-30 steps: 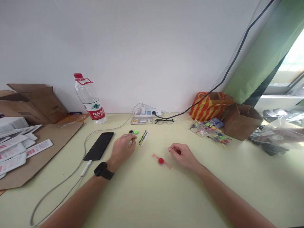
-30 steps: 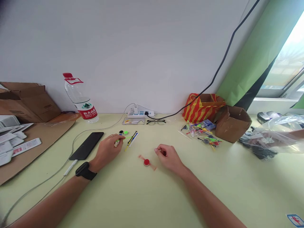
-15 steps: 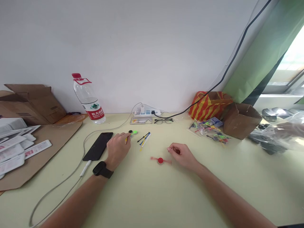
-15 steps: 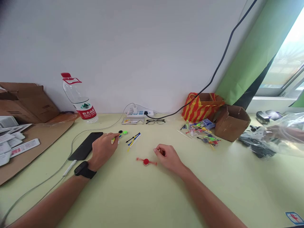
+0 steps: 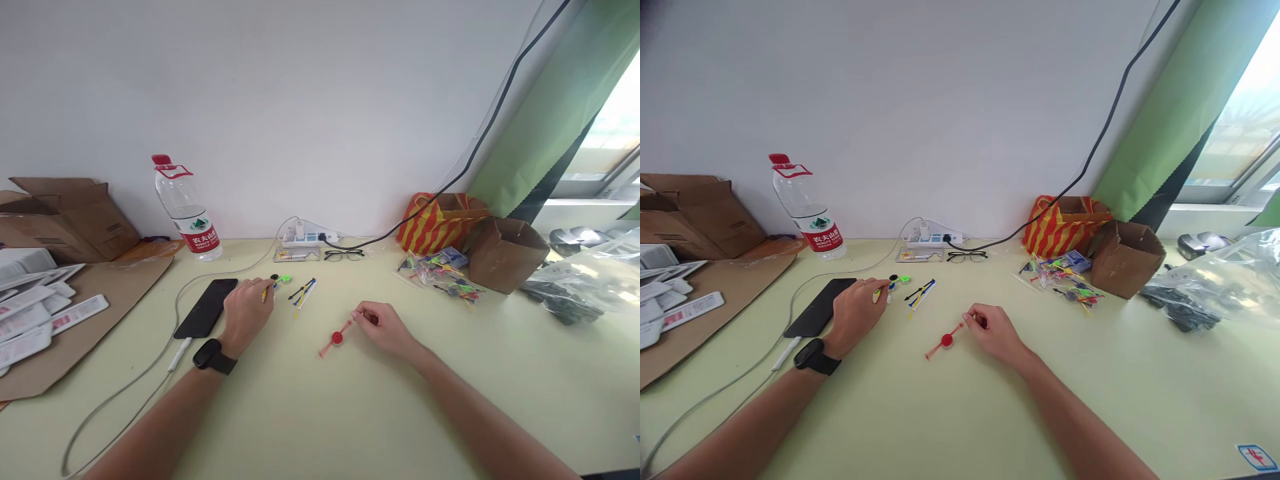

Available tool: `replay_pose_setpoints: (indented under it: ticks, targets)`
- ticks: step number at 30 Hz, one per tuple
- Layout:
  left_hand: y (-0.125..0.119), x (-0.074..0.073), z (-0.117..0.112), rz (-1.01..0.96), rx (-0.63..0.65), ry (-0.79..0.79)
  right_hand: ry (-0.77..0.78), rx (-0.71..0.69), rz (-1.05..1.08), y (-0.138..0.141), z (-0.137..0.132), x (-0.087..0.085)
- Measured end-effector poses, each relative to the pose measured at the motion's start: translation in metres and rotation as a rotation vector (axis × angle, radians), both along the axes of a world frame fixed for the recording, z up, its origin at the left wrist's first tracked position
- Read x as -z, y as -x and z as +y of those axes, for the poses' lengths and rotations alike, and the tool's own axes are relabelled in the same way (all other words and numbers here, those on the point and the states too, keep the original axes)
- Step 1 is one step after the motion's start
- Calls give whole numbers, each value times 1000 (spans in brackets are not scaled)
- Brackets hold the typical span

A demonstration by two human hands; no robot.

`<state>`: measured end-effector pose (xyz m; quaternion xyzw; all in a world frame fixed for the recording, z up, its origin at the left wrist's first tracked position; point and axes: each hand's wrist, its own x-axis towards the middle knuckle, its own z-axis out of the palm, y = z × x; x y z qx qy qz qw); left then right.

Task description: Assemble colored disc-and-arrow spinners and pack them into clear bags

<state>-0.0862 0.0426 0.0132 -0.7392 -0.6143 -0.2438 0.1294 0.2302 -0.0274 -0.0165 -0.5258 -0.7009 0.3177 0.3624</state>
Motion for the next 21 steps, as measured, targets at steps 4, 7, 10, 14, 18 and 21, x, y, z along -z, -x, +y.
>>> replay_pose_setpoints:
  ticks: [4,7,10,14,18,21]
  targets:
    - [0,0,0,0,-5,-18,5,-5,-6,0,-1,-1]
    - [1,1,0,-2,5,-7,0,-2,-6,1,-1,-1]
    - [1,2,0,-6,19,17,-2,-6,-4,1,-1,-2]
    - [2,2,1,32,17,38,-10,-1,-8,0,-2,-2]
    - [4,0,1,89,31,50,-12,-1,-20,0,-1,-2]
    - [5,-2,2,108,37,50,-11,-2,-29,1,-1,-2]
